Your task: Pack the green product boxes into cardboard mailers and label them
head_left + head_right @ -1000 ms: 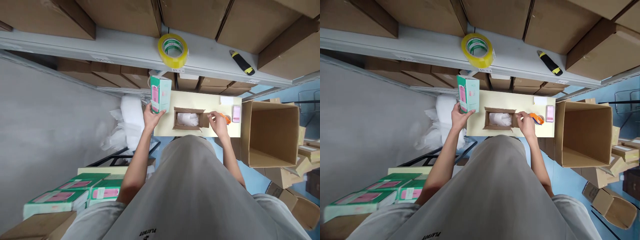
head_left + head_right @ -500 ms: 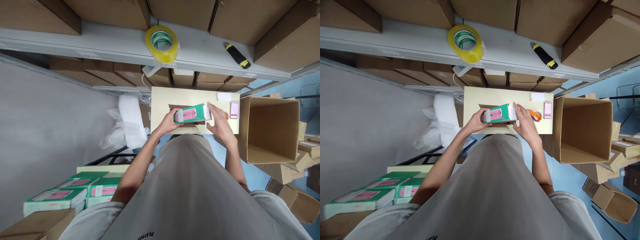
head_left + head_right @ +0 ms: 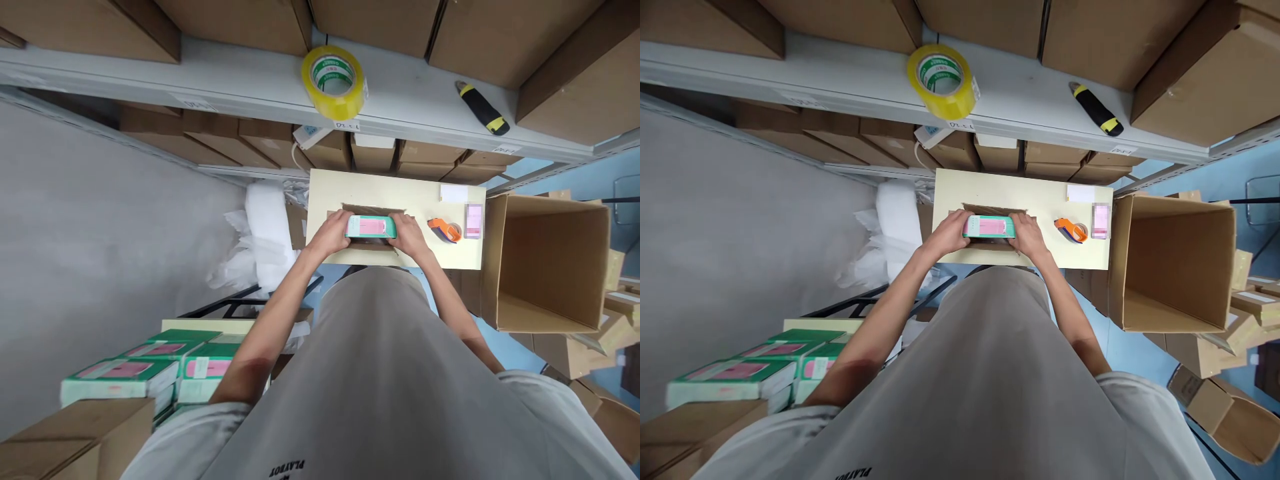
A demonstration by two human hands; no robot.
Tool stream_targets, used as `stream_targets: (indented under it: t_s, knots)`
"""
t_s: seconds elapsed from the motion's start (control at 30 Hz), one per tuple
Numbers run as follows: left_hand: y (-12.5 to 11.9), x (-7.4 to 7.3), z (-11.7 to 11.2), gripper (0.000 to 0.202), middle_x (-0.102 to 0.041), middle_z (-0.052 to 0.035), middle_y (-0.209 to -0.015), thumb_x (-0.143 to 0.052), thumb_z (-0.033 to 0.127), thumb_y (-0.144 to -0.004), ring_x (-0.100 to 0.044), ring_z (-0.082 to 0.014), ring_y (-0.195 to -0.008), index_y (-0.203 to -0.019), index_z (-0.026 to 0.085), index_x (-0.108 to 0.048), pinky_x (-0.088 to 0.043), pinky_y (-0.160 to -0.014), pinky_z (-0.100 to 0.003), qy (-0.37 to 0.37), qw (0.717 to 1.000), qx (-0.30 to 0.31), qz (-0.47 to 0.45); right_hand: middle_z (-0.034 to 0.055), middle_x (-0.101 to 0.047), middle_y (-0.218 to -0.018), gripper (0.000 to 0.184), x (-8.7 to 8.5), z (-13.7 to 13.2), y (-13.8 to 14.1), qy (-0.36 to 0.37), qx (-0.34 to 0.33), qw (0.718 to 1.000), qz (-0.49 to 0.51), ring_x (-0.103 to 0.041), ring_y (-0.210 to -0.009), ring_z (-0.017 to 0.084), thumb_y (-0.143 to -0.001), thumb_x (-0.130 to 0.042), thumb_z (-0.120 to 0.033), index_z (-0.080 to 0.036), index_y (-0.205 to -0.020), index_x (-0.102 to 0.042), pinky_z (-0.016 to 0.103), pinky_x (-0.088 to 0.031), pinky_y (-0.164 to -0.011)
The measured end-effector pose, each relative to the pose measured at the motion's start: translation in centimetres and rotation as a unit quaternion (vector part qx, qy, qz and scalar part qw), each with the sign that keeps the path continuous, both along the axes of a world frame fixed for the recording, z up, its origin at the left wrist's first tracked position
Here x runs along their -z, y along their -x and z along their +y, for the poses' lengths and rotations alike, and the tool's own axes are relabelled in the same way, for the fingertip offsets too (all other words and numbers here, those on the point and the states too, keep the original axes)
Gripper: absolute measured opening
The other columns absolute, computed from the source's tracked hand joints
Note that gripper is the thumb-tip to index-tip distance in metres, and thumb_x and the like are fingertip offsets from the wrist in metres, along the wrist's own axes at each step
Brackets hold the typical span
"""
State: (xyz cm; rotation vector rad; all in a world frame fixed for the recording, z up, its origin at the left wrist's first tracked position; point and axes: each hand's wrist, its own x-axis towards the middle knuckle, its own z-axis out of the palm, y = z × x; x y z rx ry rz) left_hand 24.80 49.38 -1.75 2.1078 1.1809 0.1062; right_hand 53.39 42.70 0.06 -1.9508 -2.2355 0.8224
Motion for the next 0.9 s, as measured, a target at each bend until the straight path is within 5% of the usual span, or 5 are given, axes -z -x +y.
stream_targets:
  t_s: [0.17, 0.33, 0.6, 0.8, 0.9]
  knots:
    - [-1.9, 0.6, -0.1, 0.074, -0.071, -0.0193, -0.138, -0.073, 0.003, -0.073, -0.065, -0.0456, -0.135, -0.145, 0.018, -0.068, -0.054, -0.121, -0.059, -0.029, 0.999, 0.014, 0.042, 0.0256, -0.075, -0.139, 0.054, 1.3, 0.4, 0.1, 0.012, 0.005, 0.996, -0.085, -0.061, -0.129, 0.043, -0.086, -0.078, -0.009, -0.011, -0.138, -0.064, 0.053, -0.049, -0.111]
    - [-2.5, 1.7, -0.3, 0.074, -0.068, -0.0214, -0.144, -0.071, 0.003, -0.078, -0.063, -0.0438, -0.139, -0.151, 0.015, -0.065, -0.057, -0.117, -0.055, -0.033, 0.998, 0.025, 0.046, 0.0266, -0.071, -0.147, 0.063, 1.3, -0.2, -0.6, -0.002, 0.004, 0.996, -0.087, -0.06, -0.132, 0.044, -0.089, -0.079, -0.011, -0.009, -0.149, -0.059, 0.053, -0.049, -0.111]
    - [-3.1, 4.2, -0.6, 0.074, -0.071, -0.0252, -0.137, -0.073, 0.003, -0.069, -0.061, -0.0497, -0.138, -0.143, 0.014, -0.071, -0.051, -0.119, -0.064, -0.019, 0.996, 0.03, 0.086, 0.0291, -0.069, -0.148, 0.056, 3.1, -0.2, 0.4, 0.035, -0.026, 0.994, -0.1, -0.054, -0.14, 0.044, -0.091, -0.079, -0.013, -0.007, -0.145, -0.064, 0.055, -0.046, -0.117]
    - [-3.0, 3.6, -0.9, 0.062, -0.07, -0.0229, -0.141, -0.069, 0.009, -0.083, -0.058, -0.047, -0.142, -0.144, 0.019, -0.073, -0.047, -0.123, -0.064, -0.026, 0.998, 0.007, 0.06, 0.0252, -0.066, -0.154, 0.052, 2.5, -0.6, 0.1, 0.018, -0.012, 0.997, -0.071, -0.053, -0.142, 0.043, -0.1, -0.074, -0.019, -0.011, -0.151, -0.066, 0.057, -0.047, -0.12]
    - [-1.9, 2.5, -1.3, 0.055, -0.067, -0.0219, -0.148, -0.064, 0.013, -0.093, -0.057, -0.0451, -0.144, -0.147, 0.02, -0.07, -0.047, -0.124, -0.061, -0.048, 0.996, -0.056, 0.043, 0.0241, -0.065, -0.156, 0.044, 1.4, -1.7, -1.0, -0.012, 0.041, 0.998, -0.049, -0.056, -0.139, 0.041, -0.107, -0.065, -0.022, -0.012, -0.15, -0.068, 0.055, -0.048, -0.121]
